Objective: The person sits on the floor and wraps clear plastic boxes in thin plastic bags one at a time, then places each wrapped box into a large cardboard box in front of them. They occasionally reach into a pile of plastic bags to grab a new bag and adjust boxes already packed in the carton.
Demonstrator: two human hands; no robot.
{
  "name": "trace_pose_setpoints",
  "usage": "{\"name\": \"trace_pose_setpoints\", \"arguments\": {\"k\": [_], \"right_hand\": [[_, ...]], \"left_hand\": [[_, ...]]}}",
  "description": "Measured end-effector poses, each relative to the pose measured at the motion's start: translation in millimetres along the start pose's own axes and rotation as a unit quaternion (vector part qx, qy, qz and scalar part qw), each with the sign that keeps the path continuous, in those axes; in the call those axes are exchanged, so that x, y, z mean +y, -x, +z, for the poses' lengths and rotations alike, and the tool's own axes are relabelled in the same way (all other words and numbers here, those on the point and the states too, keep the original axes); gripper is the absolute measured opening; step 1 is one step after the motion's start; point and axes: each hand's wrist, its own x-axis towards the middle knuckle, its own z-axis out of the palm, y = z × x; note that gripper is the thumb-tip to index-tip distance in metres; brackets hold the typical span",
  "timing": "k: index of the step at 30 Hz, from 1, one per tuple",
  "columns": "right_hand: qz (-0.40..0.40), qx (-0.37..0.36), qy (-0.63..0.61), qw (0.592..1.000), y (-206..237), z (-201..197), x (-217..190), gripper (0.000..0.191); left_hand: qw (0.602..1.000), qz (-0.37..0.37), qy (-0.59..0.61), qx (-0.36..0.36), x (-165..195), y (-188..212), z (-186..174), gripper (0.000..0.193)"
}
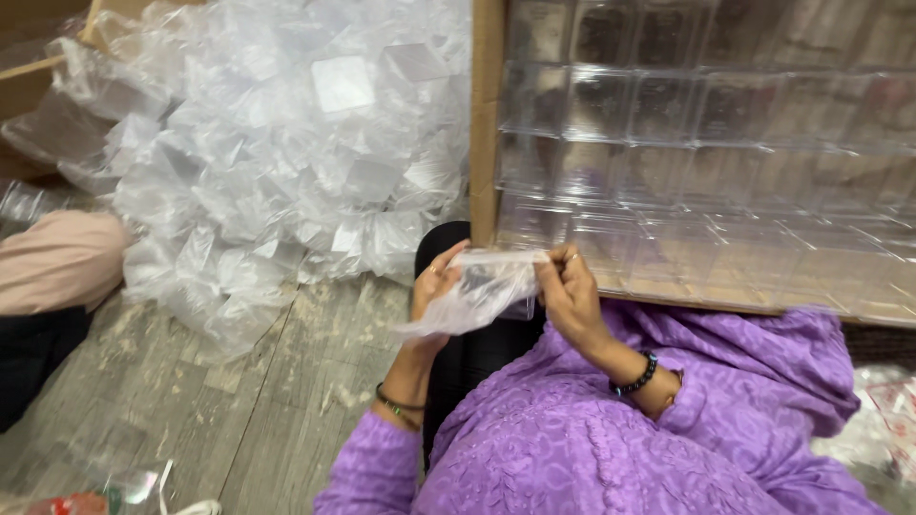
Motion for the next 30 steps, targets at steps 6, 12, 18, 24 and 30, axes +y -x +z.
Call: {"name": "trace_pose_setpoints", "arguments": {"k": [6, 12, 18, 24, 30], "right_hand": [[0.12, -0.131, 0.002, 0.984, 20, 31, 55, 0.014], [0.304, -0.118, -0.032, 0.945, 7, -1, 122, 0.021], [0.178, -0.23, 0.193, 0.937, 1, -14, 97, 0.029], [-0.223, -0.379, 0.284, 0.852, -3, 21, 13, 0.098], [0.071, -0.195, 0.09, 0.974, -30, 41, 4, 0.061]], "left_hand": [[0.994, -0.042, 0.058, 0.078, 1, 58, -41, 0.031], [0.973, -0.158, 0.087, 0.147, -83, 47, -113, 0.016], [0.912, 0.052, -0.33, 0.237, -119, 42, -115, 0.018], [0.85, 0.073, -0.459, 0.249, -90, 32, -96, 0.02], [0.962, -0.087, -0.172, 0.195, -94, 44, -26, 0.023]]}}
